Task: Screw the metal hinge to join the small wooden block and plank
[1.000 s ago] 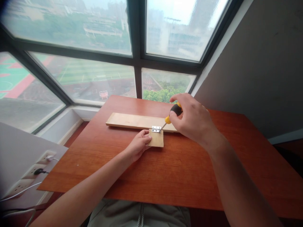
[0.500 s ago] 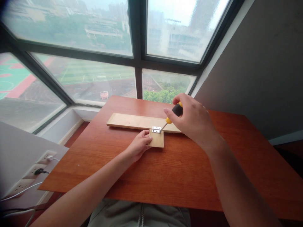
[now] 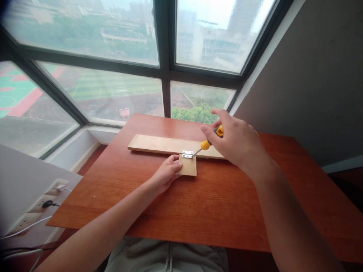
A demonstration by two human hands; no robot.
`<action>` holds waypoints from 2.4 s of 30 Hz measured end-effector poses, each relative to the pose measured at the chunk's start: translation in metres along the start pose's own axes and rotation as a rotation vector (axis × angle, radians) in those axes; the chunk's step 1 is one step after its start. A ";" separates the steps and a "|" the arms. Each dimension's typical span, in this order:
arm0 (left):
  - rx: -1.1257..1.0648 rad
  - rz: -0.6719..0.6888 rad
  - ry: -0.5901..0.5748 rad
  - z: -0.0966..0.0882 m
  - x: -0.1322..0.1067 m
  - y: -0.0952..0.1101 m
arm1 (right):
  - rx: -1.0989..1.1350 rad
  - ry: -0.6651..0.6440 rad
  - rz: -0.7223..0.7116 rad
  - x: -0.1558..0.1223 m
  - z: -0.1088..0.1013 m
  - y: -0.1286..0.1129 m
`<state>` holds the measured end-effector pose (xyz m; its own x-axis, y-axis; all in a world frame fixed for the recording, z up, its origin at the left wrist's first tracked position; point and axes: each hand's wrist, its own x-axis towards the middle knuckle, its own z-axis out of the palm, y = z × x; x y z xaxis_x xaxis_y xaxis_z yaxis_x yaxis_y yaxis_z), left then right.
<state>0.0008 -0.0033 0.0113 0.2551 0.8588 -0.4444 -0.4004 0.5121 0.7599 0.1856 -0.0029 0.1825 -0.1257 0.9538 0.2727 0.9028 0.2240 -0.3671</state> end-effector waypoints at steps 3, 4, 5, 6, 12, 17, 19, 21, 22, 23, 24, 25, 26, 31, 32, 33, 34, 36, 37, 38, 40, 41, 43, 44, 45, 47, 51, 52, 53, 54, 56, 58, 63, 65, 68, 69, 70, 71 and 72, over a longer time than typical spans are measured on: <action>0.005 -0.004 -0.001 0.000 -0.001 0.001 | -0.259 0.059 0.119 0.003 0.002 -0.002; 0.006 -0.007 0.001 0.000 -0.001 0.001 | -0.284 0.054 0.125 0.004 0.002 -0.002; 0.005 -0.009 0.004 0.001 -0.001 0.001 | -0.279 0.041 0.109 0.004 0.002 -0.002; 0.005 -0.012 0.008 0.001 -0.002 0.002 | -0.251 0.028 0.070 0.003 0.001 -0.001; -0.004 -0.014 0.022 0.004 -0.002 0.003 | -0.004 -0.178 -0.303 -0.001 -0.015 0.007; -0.008 -0.020 0.023 0.004 -0.003 0.004 | -0.171 -0.048 -0.071 0.001 -0.009 0.001; -0.010 -0.023 0.025 0.004 -0.003 0.004 | -0.168 -0.023 -0.033 0.001 -0.005 -0.001; -0.008 -0.023 0.024 0.004 -0.002 0.003 | -0.094 -0.043 -0.070 0.000 -0.006 -0.002; -0.005 -0.023 0.023 0.004 -0.002 0.003 | -0.050 -0.059 -0.100 -0.001 -0.007 -0.002; -0.002 -0.021 0.024 0.004 -0.002 0.003 | -0.011 -0.077 -0.126 -0.002 -0.009 -0.001; 0.001 -0.020 0.023 0.003 -0.002 0.003 | 0.021 -0.100 -0.146 -0.003 -0.011 -0.001; 0.003 -0.018 0.020 0.003 -0.001 0.003 | 0.042 -0.122 -0.161 -0.004 -0.013 -0.001; 0.004 -0.017 0.018 0.003 -0.001 0.002 | 0.050 -0.138 -0.167 -0.004 -0.014 -0.001; 0.009 -0.017 0.013 0.003 -0.001 0.002 | -0.079 -0.077 -0.008 0.000 -0.008 -0.001; 0.013 -0.019 0.014 0.003 -0.001 0.003 | -0.100 -0.060 0.016 0.001 -0.006 -0.001; 0.019 -0.021 0.016 0.003 -0.002 0.003 | -0.108 -0.047 0.015 0.001 -0.006 0.000; 0.025 -0.024 0.017 0.003 -0.002 0.003 | -0.104 -0.039 -0.010 0.000 -0.006 0.000; 0.031 -0.026 0.018 0.003 -0.002 0.003 | -0.067 -0.041 -0.089 -0.001 -0.009 0.001; 0.032 -0.025 0.018 0.003 -0.001 0.003 | -0.038 -0.055 -0.120 -0.002 -0.010 0.001; 0.030 -0.023 0.019 0.003 -0.001 0.003 | -0.009 -0.075 -0.134 -0.003 -0.012 0.002; 0.024 -0.018 0.018 0.002 -0.001 0.002 | 0.014 -0.102 -0.106 -0.003 -0.012 0.002; 0.022 -0.017 0.018 0.002 0.000 0.002 | -0.008 -0.092 -0.072 -0.003 -0.011 0.002; 0.020 -0.018 0.017 0.002 0.000 0.002 | -0.090 -0.038 0.004 -0.001 -0.007 0.002; 0.020 -0.018 0.015 0.002 0.000 0.002 | -0.125 -0.008 0.030 -0.001 -0.006 0.002; 0.021 -0.018 0.014 0.002 0.000 0.002 | -0.141 0.013 0.038 0.000 -0.005 0.002; 0.024 -0.017 0.012 0.001 0.000 0.002 | -0.106 0.003 -0.002 -0.002 -0.005 0.001; 0.022 -0.015 0.010 0.001 0.000 0.001 | 0.040 -0.107 -0.093 -0.005 -0.011 -0.001; 0.022 -0.016 0.010 0.001 0.000 0.001 | 0.042 -0.111 -0.077 -0.004 -0.011 -0.001; 0.023 -0.018 0.011 0.001 0.000 0.002 | 0.020 -0.099 -0.048 -0.004 -0.011 -0.002; 0.025 -0.020 0.013 0.001 0.000 0.002 | -0.023 -0.074 -0.013 -0.003 -0.009 -0.003; 0.031 -0.022 0.017 0.002 -0.001 0.003 | -0.116 -0.018 0.049 -0.001 -0.006 -0.003; 0.032 -0.019 0.019 0.002 -0.002 0.003 | -0.141 0.007 0.070 0.000 -0.005 -0.004; 0.009 -0.014 0.017 0.002 -0.001 0.002 | -0.018 -0.105 0.009 -0.002 -0.012 -0.004; 0.001 -0.011 0.013 0.001 0.000 0.000 | -0.055 -0.111 0.016 -0.002 -0.014 -0.004; -0.005 -0.002 0.009 0.000 0.002 -0.001 | -0.159 -0.040 0.043 0.001 -0.010 -0.005; -0.004 0.000 0.006 0.000 0.002 -0.002 | -0.169 -0.025 0.043 0.001 -0.009 -0.005; -0.002 0.002 0.002 0.000 0.002 -0.002 | -0.164 -0.020 0.039 0.001 -0.008 -0.005; 0.001 0.004 -0.001 -0.001 0.003 -0.002 | -0.152 -0.016 0.032 0.001 -0.007 -0.005; 0.003 0.005 -0.004 -0.001 0.003 -0.002 | -0.142 -0.010 0.025 0.001 -0.006 -0.004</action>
<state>0.0018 -0.0020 0.0079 0.2566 0.8612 -0.4387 -0.3990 0.5078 0.7635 0.1843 -0.0042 0.1899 -0.1065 0.9609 0.2556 0.9547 0.1707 -0.2439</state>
